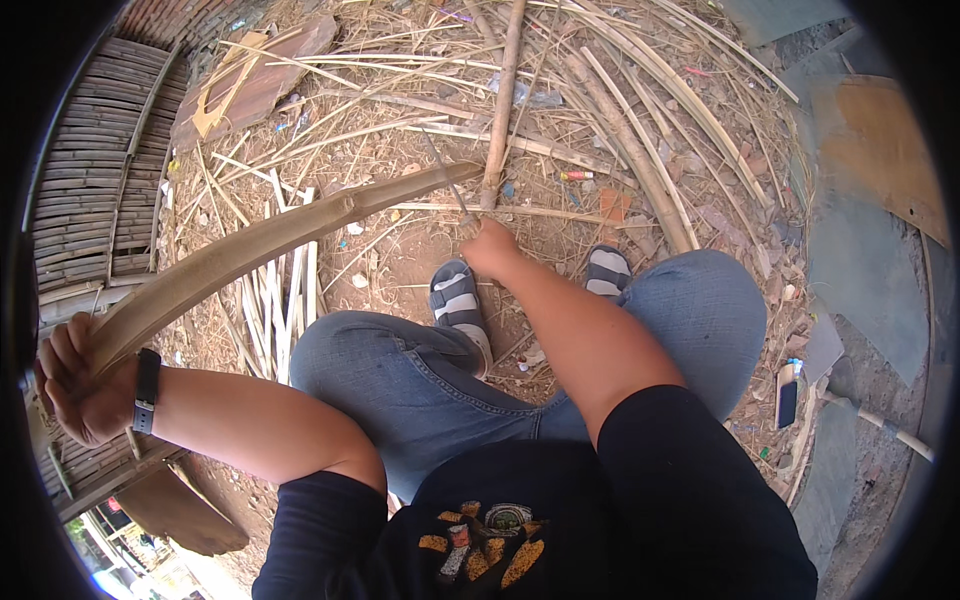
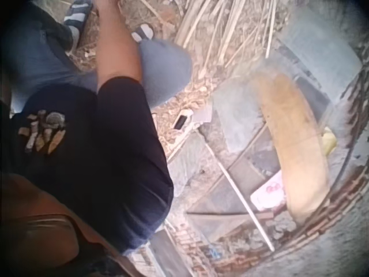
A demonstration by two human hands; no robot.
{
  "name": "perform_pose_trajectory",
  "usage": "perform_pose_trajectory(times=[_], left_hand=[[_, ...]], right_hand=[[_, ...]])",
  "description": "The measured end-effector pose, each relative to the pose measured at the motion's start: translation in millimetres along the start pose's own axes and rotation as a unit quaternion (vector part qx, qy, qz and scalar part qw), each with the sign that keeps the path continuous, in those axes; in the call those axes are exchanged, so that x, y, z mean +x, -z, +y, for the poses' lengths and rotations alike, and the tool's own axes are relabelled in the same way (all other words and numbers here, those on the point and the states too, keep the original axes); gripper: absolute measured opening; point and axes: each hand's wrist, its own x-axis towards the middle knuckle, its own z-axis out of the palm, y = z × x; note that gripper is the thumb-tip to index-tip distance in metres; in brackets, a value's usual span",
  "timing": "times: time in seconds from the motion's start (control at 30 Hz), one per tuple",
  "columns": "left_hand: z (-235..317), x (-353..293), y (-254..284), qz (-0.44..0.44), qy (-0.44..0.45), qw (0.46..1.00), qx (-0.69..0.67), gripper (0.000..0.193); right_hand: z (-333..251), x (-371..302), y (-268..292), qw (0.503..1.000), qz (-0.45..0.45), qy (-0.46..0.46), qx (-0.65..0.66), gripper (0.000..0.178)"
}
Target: The person sits on the ground and uses a knife to split a long piece of bamboo into thin strips. They hold the bamboo with one hand and use the knife to carefully separate the layers, creating multiple thin strips that are placed on the ground.
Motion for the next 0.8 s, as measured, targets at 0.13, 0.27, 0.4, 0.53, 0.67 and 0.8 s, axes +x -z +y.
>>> perform_pose_trajectory(times=[0.13,0.27,0.4,0.53,0.67,0.8], left_hand=[[-1.4,3.9,6.5,0.004,0.000,1.000,-0.028,0.012],[2.4,-0.4,13.9,0.025,-0.010,1.000,-0.004,0.013],[-5.0,5.2,2.0,0.113,-0.021,0.993,0.040,0.019],[3.0,3.4,26.6,0.125,-0.012,0.991,0.042,0.026],[1.3,4.1,18.1,0.127,-0.001,0.991,0.031,0.033],[2.4,2.3,16.7,0.147,-0.005,0.988,0.047,0.035]], right_hand=[[-41.0,-29.0,-15.7,0.992,0.044,0.114,0.013,0.046],[-71.2,-46.0,-8.0,0.988,-0.032,0.151,-0.013,0.046],[47.4,17.0,-20.0,0.989,0.098,0.074,-0.080,0.050],[15.3,11.5,-5.7,0.999,0.007,0.005,-0.054,0.046],[-29.0,-19.2,-22.4,0.985,0.059,0.159,-0.028,0.043],[-90.3,-46.7,-7.5,0.963,-0.028,0.267,-0.011,0.044]])
